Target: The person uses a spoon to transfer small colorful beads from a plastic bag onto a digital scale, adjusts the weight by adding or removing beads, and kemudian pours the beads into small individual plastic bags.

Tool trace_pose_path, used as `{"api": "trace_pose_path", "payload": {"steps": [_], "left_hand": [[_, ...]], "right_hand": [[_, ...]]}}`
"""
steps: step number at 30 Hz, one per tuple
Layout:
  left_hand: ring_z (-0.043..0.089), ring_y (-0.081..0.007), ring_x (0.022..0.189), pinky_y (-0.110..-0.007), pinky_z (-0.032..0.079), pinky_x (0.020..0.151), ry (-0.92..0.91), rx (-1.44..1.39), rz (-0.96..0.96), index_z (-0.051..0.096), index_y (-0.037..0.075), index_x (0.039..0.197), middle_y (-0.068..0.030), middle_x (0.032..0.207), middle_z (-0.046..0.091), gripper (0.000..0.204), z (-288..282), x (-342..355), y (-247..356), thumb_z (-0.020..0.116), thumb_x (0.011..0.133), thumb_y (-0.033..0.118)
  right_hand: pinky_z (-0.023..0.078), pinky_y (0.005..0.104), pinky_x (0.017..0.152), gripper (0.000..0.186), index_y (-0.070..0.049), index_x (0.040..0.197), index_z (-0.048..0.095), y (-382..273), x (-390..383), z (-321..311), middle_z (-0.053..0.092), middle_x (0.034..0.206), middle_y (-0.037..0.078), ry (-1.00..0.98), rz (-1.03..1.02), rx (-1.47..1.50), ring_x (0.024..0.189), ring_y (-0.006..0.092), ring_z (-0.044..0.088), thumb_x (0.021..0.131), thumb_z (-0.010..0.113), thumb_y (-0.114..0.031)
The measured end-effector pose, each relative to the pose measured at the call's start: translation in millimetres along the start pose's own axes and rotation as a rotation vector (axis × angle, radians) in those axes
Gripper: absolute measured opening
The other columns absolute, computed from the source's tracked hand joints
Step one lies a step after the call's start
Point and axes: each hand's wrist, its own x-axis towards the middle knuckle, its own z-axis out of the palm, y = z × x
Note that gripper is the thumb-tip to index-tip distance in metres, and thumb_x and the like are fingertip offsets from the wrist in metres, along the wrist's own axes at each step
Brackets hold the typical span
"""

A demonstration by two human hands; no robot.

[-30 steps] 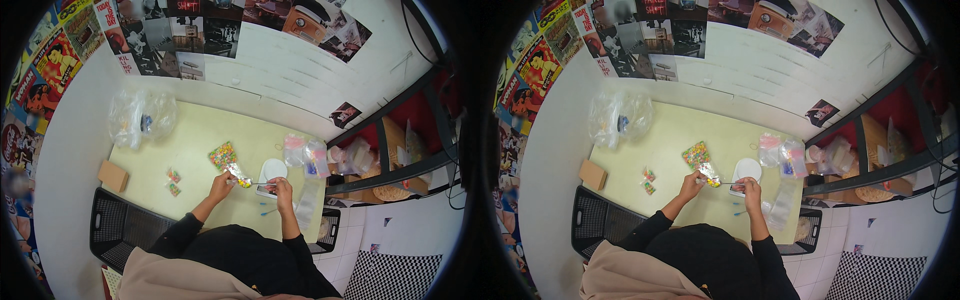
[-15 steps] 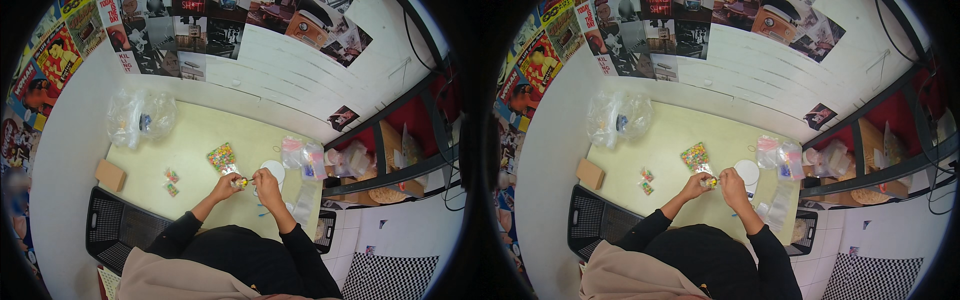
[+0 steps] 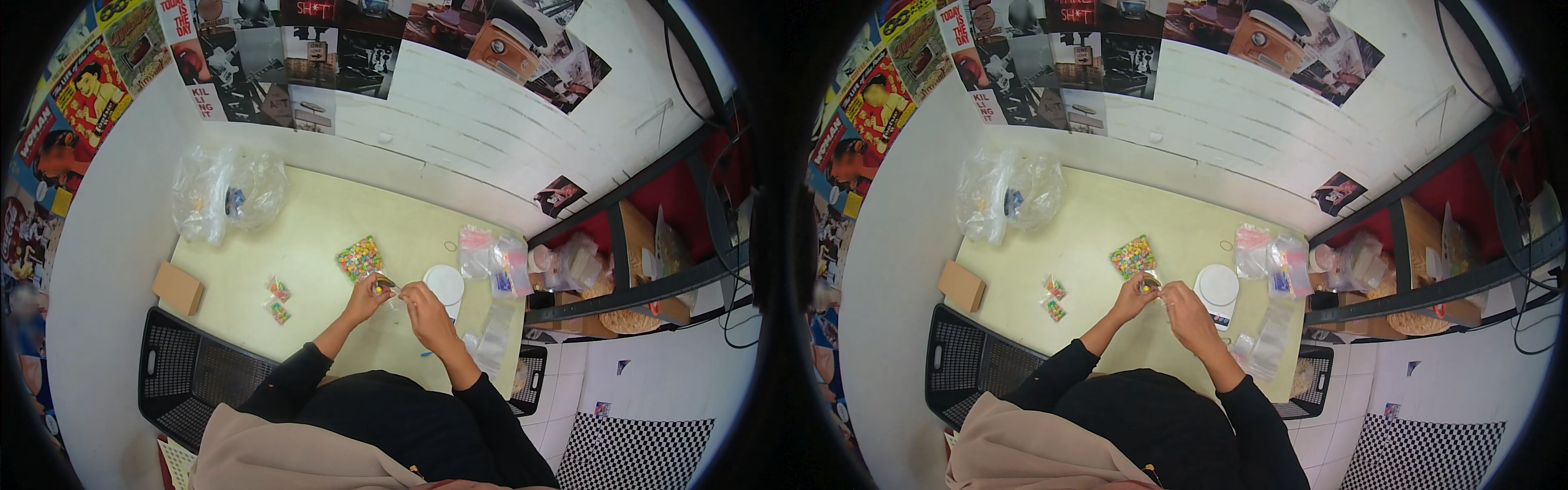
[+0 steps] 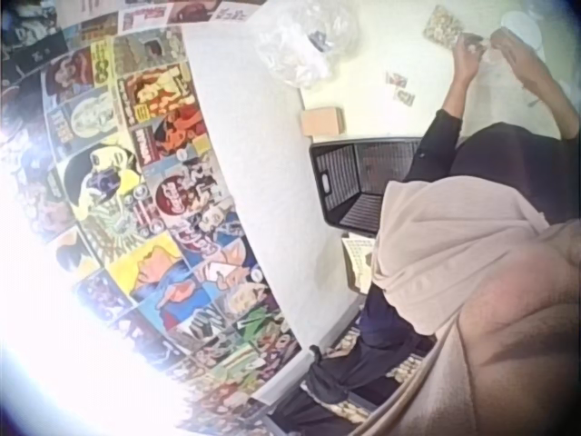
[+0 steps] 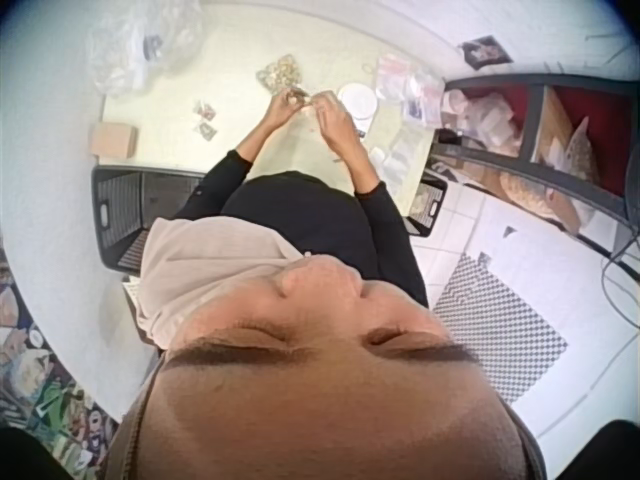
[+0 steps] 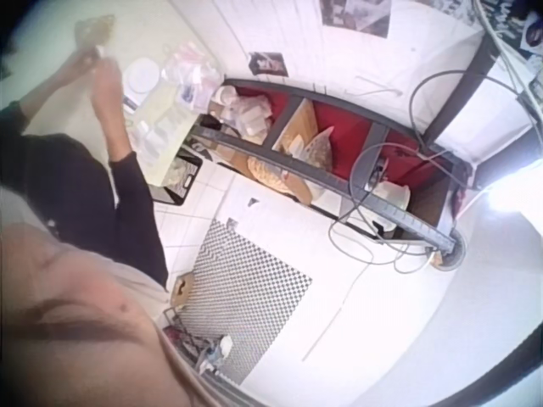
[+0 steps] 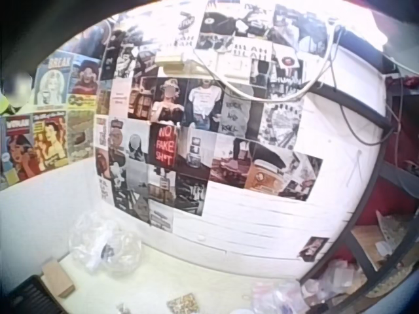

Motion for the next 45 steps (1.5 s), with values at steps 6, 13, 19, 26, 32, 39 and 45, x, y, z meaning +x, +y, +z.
{"api": "trace_pose_path", "payload": {"steps": [6, 13, 19, 26, 32, 39, 45], "left_hand": [[0.055, -0.0095, 0.081, -0.024, 0.045, 0.077, 0.088, -0.084, -0.072, 0.058, 0.002, 0.094, -0.0020, 0.085, 0.060, 0.021, -15, -10, -17, 0.073, 0.079, 0.002], [0.056, -0.0102, 0.083, -0.026, 0.046, 0.079, -0.099, 0.064, -0.229, 0.059, 0.002, 0.095, -0.0037, 0.089, 0.062, 0.021, -31, -62, -41, 0.073, 0.080, 0.007], [0.062, -0.0180, 0.101, -0.031, 0.047, 0.091, -0.373, 0.161, -0.395, 0.061, 0.002, 0.117, -0.0086, 0.106, 0.066, 0.040, 0, -98, -54, 0.073, 0.081, 0.016], [0.061, -0.0282, 0.106, -0.035, 0.047, 0.093, -0.359, 0.287, -0.321, 0.059, 0.002, 0.120, -0.0152, 0.114, 0.063, 0.049, 30, -79, -69, 0.075, 0.078, 0.023], [0.062, -0.0266, 0.103, -0.034, 0.048, 0.091, -0.335, 0.277, -0.313, 0.061, 0.005, 0.116, -0.0142, 0.111, 0.063, 0.043, 30, -78, -65, 0.075, 0.079, 0.021], [0.062, -0.0220, 0.101, -0.031, 0.048, 0.086, -0.331, 0.224, -0.390, 0.060, 0.004, 0.105, -0.0107, 0.106, 0.064, 0.034, 2, -91, -42, 0.076, 0.078, 0.016], [0.058, -0.0224, 0.106, -0.032, 0.046, 0.091, -0.072, 0.235, -0.419, 0.046, 0.001, 0.128, -0.0119, 0.113, 0.062, 0.061, -19, -92, -56, 0.076, 0.077, 0.016]], "right_hand": [[0.050, 0.0302, 0.071, 0.023, 0.003, 0.086, 0.056, 34, -22, -10, 0.059, 0.087, 0.012, 0.336, 0.318, 0.263, 0.076, 0.0195, 0.064, 0.099, 0.043, -0.011], [0.050, 0.0342, 0.070, 0.022, 0.004, 0.089, 0.054, 101, -98, 27, 0.058, 0.086, 0.015, 0.270, 0.601, 0.285, 0.074, 0.0226, 0.066, 0.099, 0.040, -0.010], [0.050, 0.0305, 0.079, 0.024, 0.005, 0.095, 0.056, 118, -137, 54, 0.057, 0.094, 0.011, 0.262, 0.543, 0.318, 0.085, 0.0194, 0.063, 0.101, 0.043, -0.015], [0.050, 0.0303, 0.082, 0.026, 0.002, 0.100, 0.056, 131, -151, 73, 0.062, 0.099, 0.012, 0.293, 0.592, 0.532, 0.090, 0.0206, 0.065, 0.102, 0.043, -0.021], [0.051, 0.0318, 0.084, 0.031, 0.003, 0.102, 0.055, 141, -160, 84, 0.062, 0.101, 0.015, 0.434, 0.811, 0.807, 0.093, 0.0232, 0.065, 0.103, 0.041, -0.025], [0.051, 0.0313, 0.082, 0.029, 0.002, 0.101, 0.055, 126, -138, 76, 0.061, 0.101, 0.014, 0.483, 0.716, 0.737, 0.092, 0.0234, 0.066, 0.103, 0.039, -0.022], [0.052, 0.0314, 0.082, 0.022, 0.005, 0.102, 0.053, 111, -109, 110, 0.053, 0.101, 0.014, 0.442, 0.532, 0.482, 0.092, 0.0229, 0.065, 0.102, 0.039, -0.012]]}}
